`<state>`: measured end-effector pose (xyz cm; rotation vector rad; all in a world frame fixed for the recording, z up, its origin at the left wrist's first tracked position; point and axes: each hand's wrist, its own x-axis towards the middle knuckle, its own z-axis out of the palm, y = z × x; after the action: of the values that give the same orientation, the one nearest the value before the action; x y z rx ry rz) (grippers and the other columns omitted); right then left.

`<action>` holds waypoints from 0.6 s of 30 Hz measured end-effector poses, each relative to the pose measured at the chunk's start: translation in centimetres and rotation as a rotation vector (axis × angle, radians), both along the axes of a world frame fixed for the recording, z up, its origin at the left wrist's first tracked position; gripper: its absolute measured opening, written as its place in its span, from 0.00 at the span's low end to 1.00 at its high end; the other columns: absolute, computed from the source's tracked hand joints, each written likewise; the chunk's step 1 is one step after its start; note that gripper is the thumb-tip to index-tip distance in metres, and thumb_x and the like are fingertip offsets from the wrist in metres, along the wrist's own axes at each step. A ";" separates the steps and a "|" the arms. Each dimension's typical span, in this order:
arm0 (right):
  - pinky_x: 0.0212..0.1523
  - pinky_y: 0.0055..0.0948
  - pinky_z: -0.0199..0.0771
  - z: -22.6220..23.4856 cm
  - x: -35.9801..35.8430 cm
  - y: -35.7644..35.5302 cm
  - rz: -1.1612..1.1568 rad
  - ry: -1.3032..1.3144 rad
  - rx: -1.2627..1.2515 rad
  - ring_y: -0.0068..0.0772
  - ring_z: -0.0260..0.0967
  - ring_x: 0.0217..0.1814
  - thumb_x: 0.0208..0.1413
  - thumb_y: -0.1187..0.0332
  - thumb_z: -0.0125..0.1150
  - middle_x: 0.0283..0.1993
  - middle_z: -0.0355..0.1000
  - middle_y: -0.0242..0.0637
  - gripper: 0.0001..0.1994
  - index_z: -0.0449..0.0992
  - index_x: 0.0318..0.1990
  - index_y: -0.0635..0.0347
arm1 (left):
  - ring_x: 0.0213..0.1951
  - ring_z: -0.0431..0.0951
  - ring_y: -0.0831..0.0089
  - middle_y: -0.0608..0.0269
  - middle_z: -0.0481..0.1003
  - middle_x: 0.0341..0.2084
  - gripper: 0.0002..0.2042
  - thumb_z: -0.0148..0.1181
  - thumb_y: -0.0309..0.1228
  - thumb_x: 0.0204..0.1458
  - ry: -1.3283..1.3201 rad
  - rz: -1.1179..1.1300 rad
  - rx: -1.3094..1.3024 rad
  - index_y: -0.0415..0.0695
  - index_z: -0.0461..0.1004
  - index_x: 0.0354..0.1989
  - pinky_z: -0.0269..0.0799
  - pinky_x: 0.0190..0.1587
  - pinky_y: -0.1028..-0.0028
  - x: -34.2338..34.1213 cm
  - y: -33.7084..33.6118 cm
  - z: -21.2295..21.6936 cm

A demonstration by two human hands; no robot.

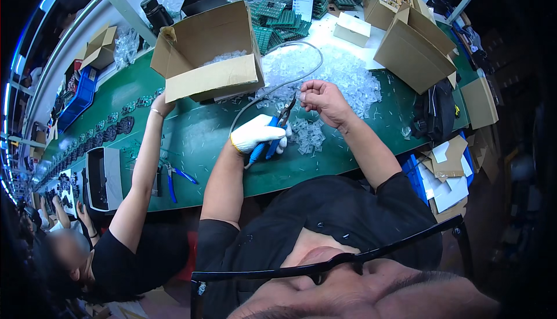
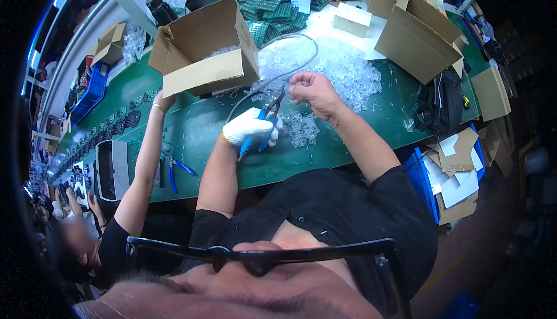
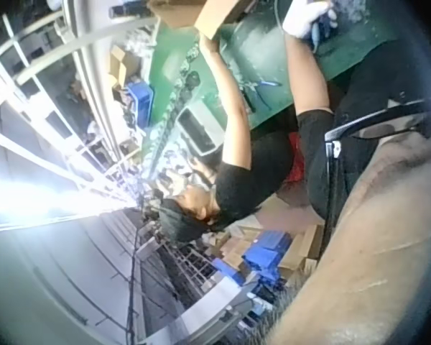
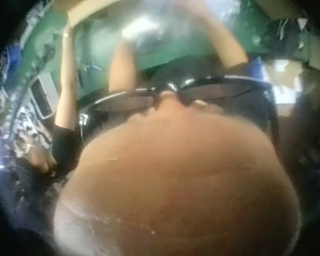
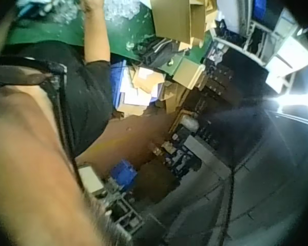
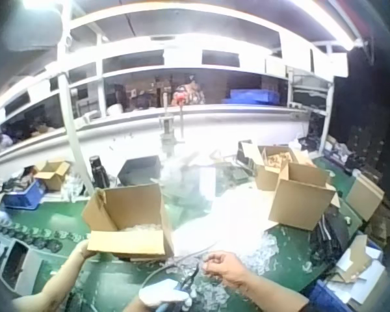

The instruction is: Assembling and preparing electronic components using pliers at a production workbench.

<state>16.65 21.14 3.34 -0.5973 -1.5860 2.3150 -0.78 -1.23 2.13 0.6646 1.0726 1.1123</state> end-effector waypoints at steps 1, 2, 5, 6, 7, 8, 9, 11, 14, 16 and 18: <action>0.43 0.27 0.81 0.1 0.0 0.2 -0.001 -0.002 0.000 0.26 0.81 0.42 0.61 0.74 0.74 0.44 0.82 0.34 0.11 0.80 0.49 0.63 | 0.32 0.85 0.71 0.62 0.84 0.33 0.19 0.74 0.40 0.60 0.052 -0.016 -0.021 0.37 0.83 0.50 0.82 0.37 0.71 0.0 0.0 0.3; 0.42 0.27 0.81 0.4 0.1 0.4 0.013 -0.012 0.014 0.26 0.81 0.41 0.60 0.75 0.73 0.43 0.82 0.34 0.12 0.80 0.50 0.63 | 0.32 0.85 0.71 0.62 0.84 0.33 0.19 0.74 0.40 0.60 0.050 -0.017 -0.022 0.37 0.83 0.50 0.82 0.37 0.71 0.1 0.0 0.6; 0.42 0.27 0.81 1.3 0.7 0.3 0.045 -0.024 0.012 0.25 0.80 0.40 0.60 0.75 0.73 0.42 0.81 0.34 0.13 0.78 0.51 0.62 | 0.29 0.83 0.73 0.63 0.82 0.30 0.16 0.75 0.38 0.60 0.141 -0.026 -0.041 0.38 0.83 0.46 0.80 0.35 0.70 0.1 -0.1 1.2; 0.41 0.28 0.81 1.5 0.8 0.2 0.063 -0.024 -0.004 0.25 0.80 0.40 0.60 0.75 0.73 0.41 0.81 0.34 0.14 0.78 0.52 0.62 | 0.28 0.82 0.74 0.64 0.81 0.29 0.15 0.75 0.37 0.60 0.144 -0.020 -0.030 0.38 0.83 0.45 0.79 0.34 0.70 0.0 -0.3 1.1; 0.41 0.28 0.81 1.5 0.9 0.3 0.064 -0.025 -0.005 0.25 0.80 0.40 0.60 0.75 0.73 0.41 0.81 0.34 0.14 0.78 0.52 0.62 | 0.27 0.81 0.74 0.64 0.80 0.27 0.14 0.76 0.37 0.60 0.146 -0.014 -0.018 0.39 0.82 0.44 0.79 0.33 0.70 0.0 -0.4 1.1; 0.41 0.28 0.81 1.5 1.1 0.4 0.055 -0.021 -0.013 0.25 0.80 0.39 0.60 0.76 0.73 0.41 0.81 0.34 0.14 0.78 0.52 0.63 | 0.27 0.81 0.74 0.64 0.80 0.27 0.14 0.76 0.37 0.60 0.146 -0.016 -0.019 0.39 0.82 0.44 0.79 0.33 0.70 0.2 -0.3 1.4; 0.41 0.28 0.81 1.5 1.2 0.4 0.046 -0.017 -0.022 0.25 0.80 0.39 0.60 0.76 0.73 0.40 0.81 0.33 0.15 0.78 0.52 0.63 | 0.26 0.80 0.74 0.64 0.80 0.27 0.14 0.76 0.36 0.59 0.178 -0.006 -0.030 0.38 0.82 0.43 0.78 0.33 0.70 0.5 -0.3 1.8; 0.40 0.27 0.80 1.2 1.4 0.4 0.040 -0.023 -0.010 0.25 0.79 0.38 0.60 0.76 0.73 0.39 0.81 0.32 0.14 0.78 0.52 0.63 | 0.26 0.79 0.74 0.64 0.79 0.26 0.14 0.76 0.36 0.59 0.212 0.003 -0.041 0.38 0.82 0.43 0.78 0.33 0.69 0.8 -0.1 2.5; 0.40 0.27 0.80 -0.3 2.1 0.7 0.062 -0.052 0.089 0.24 0.78 0.38 0.60 0.75 0.74 0.37 0.81 0.31 0.12 0.80 0.49 0.64 | 0.26 0.80 0.73 0.63 0.80 0.27 0.14 0.76 0.34 0.59 0.197 0.046 -0.080 0.37 0.82 0.44 0.79 0.34 0.69 0.8 0.0 2.5; 0.40 0.27 0.79 -1.7 2.3 0.6 0.091 -0.077 0.175 0.23 0.79 0.39 0.60 0.74 0.75 0.36 0.81 0.30 0.10 0.82 0.47 0.64 | 0.27 0.81 0.72 0.62 0.80 0.27 0.14 0.75 0.33 0.59 0.045 0.153 -0.018 0.36 0.82 0.46 0.79 0.35 0.70 0.1 0.1 1.0; 0.42 0.29 0.80 -2.2 2.7 -0.2 0.187 -0.138 0.484 0.23 0.79 0.40 0.60 0.72 0.76 0.36 0.83 0.31 0.07 0.85 0.42 0.64 | 0.30 0.81 0.69 0.61 0.79 0.28 0.16 0.74 0.35 0.57 -0.104 0.245 -0.019 0.37 0.80 0.46 0.80 0.39 0.66 -0.3 0.3 0.2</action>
<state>19.36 20.99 1.14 -0.5134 -2.2502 1.9216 -1.07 -0.90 2.32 0.4631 1.0935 1.3308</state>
